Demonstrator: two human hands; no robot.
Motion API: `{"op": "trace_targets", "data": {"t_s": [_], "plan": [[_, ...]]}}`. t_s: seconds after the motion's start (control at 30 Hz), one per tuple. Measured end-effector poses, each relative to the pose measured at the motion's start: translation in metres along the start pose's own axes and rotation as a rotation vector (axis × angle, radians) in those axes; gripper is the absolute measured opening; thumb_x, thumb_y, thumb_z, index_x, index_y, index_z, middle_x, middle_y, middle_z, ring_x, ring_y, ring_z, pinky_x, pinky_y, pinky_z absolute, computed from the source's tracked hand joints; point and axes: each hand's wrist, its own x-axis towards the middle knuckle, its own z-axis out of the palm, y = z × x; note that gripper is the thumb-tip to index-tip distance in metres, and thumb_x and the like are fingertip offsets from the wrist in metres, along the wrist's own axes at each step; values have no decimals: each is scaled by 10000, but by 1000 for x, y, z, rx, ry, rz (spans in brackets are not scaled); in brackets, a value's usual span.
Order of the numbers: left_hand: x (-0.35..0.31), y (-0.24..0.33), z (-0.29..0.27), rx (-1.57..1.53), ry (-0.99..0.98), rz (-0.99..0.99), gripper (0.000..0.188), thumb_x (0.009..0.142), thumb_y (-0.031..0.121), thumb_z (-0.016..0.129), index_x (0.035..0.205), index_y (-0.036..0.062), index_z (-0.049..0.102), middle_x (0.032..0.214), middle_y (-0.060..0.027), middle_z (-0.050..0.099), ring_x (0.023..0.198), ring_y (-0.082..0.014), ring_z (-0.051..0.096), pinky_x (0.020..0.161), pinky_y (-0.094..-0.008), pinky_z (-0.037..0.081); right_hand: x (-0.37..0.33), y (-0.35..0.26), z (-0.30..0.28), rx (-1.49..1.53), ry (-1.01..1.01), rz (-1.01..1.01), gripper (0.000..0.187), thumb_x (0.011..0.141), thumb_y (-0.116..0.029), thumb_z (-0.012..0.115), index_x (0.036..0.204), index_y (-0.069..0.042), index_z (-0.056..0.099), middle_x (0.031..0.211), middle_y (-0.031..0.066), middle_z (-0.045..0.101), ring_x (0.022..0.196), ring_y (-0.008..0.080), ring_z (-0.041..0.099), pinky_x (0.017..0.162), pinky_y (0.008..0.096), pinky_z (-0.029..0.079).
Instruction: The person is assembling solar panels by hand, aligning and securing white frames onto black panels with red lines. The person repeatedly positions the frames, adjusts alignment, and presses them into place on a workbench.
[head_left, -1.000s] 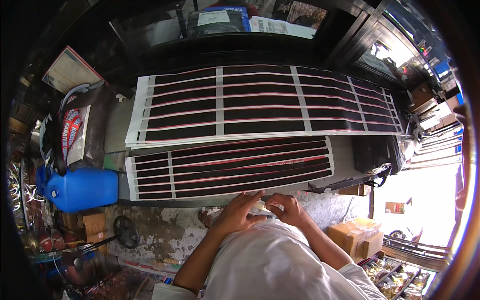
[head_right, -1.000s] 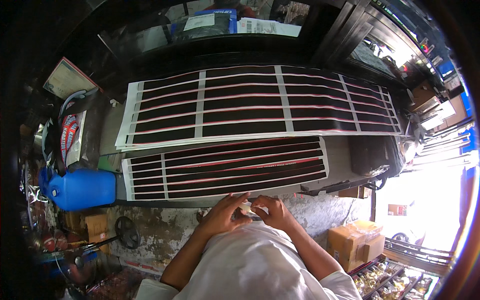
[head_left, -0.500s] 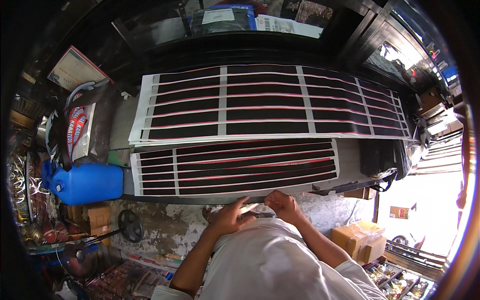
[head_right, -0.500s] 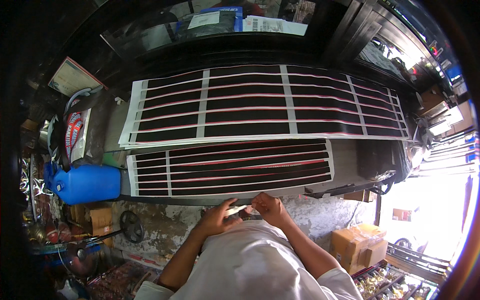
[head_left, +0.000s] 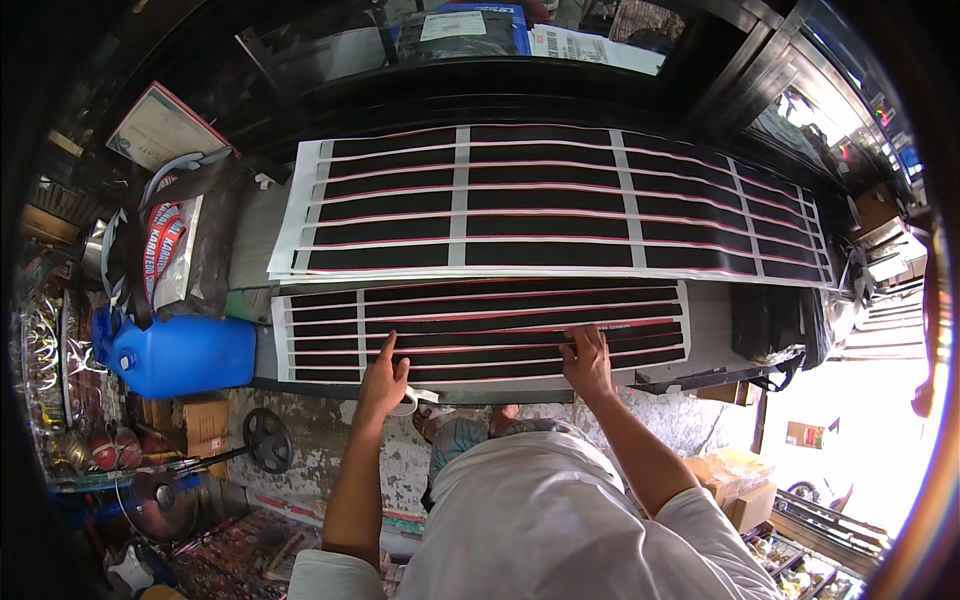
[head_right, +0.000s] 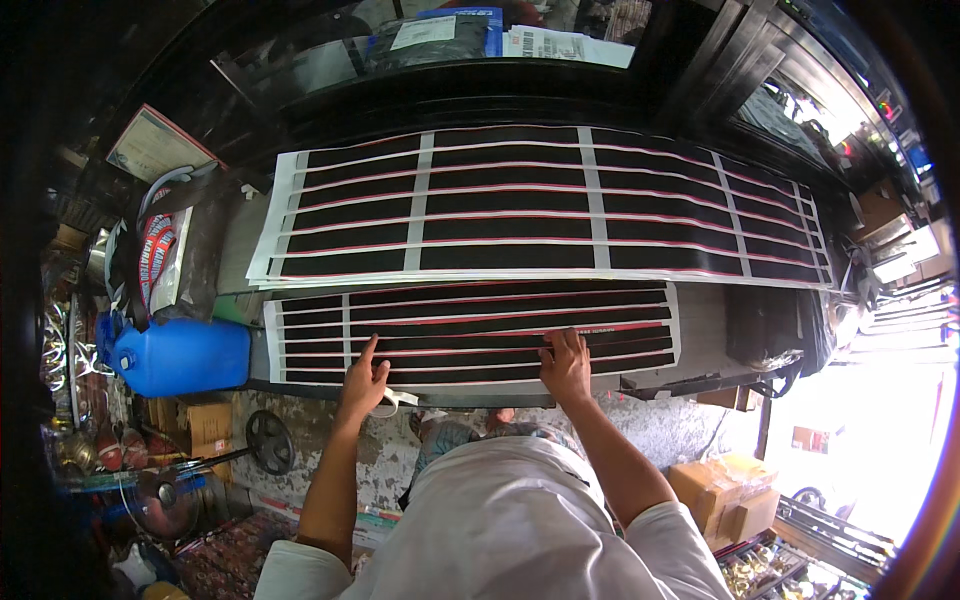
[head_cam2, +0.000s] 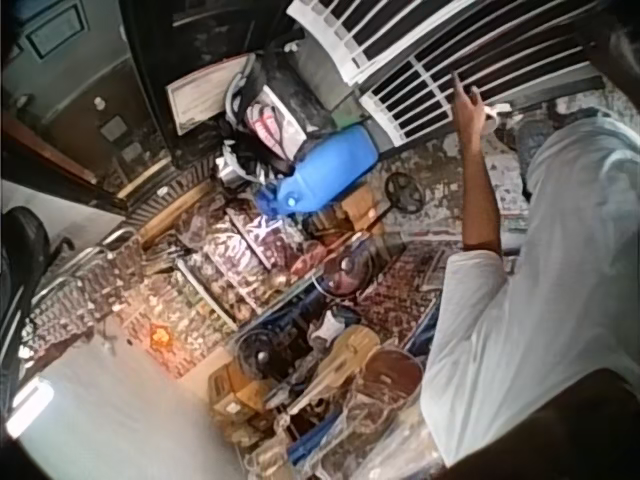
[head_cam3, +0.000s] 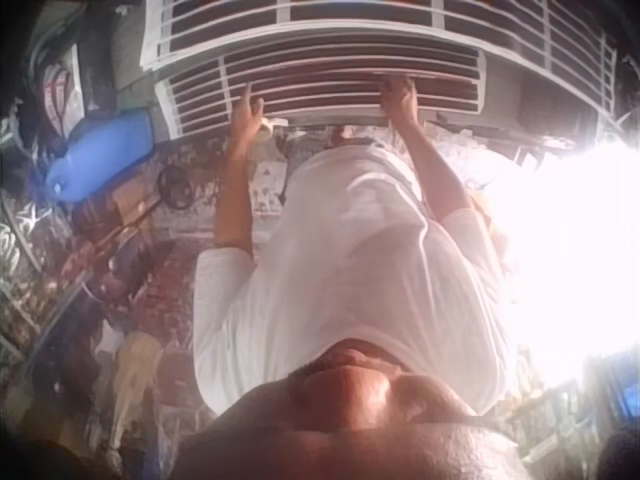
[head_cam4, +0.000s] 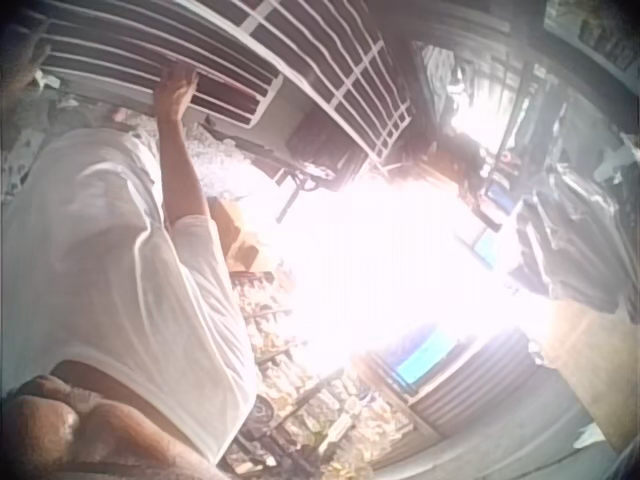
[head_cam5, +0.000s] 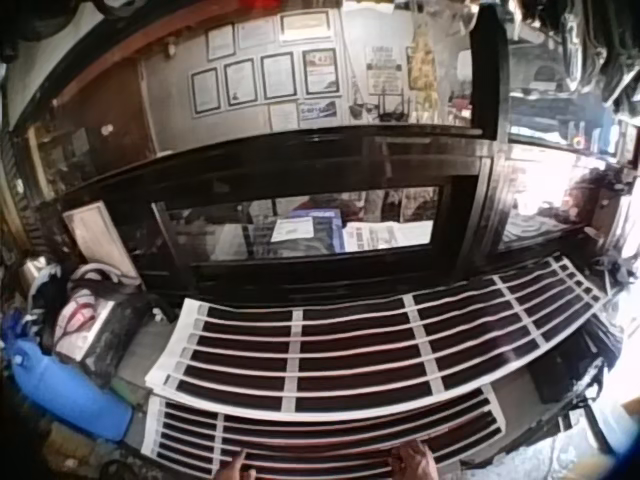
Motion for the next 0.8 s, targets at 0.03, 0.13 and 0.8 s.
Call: {"op": "trace_targets", "data": {"t_s": [0.03, 0.13, 0.8], "plan": [[2, -1, -1, 36, -19, -36, 713, 1093, 308, 646, 1722, 139, 356, 709, -216, 677, 658, -435, 696, 627, -533, 507, 3, -2, 2, -10, 5, 2, 331, 854, -39, 798, 1167, -73, 697, 1169, 148, 637, 1135, 410, 626, 978, 541, 515], [1, -10, 4, 43, 8, 34, 661, 1096, 308, 637, 1692, 139, 408, 768, -248, 714, 758, -484, 729, 676, -565, 532, 9, -6, 5, -33, 20, 9, 342, 848, -37, 809, 1167, -86, 698, 1197, 134, 619, 1158, 398, 612, 985, 545, 508], [7, 39, 20, 9, -90, 78, 559, 1082, 317, 696, 1603, 172, 555, 1004, -281, 770, 889, -468, 752, 755, -543, 561, 15, -5, 3, -134, -27, -129, 346, 851, 2, 801, 1170, -111, 724, 1208, 118, 601, 1151, 373, 596, 974, 530, 495]]}}
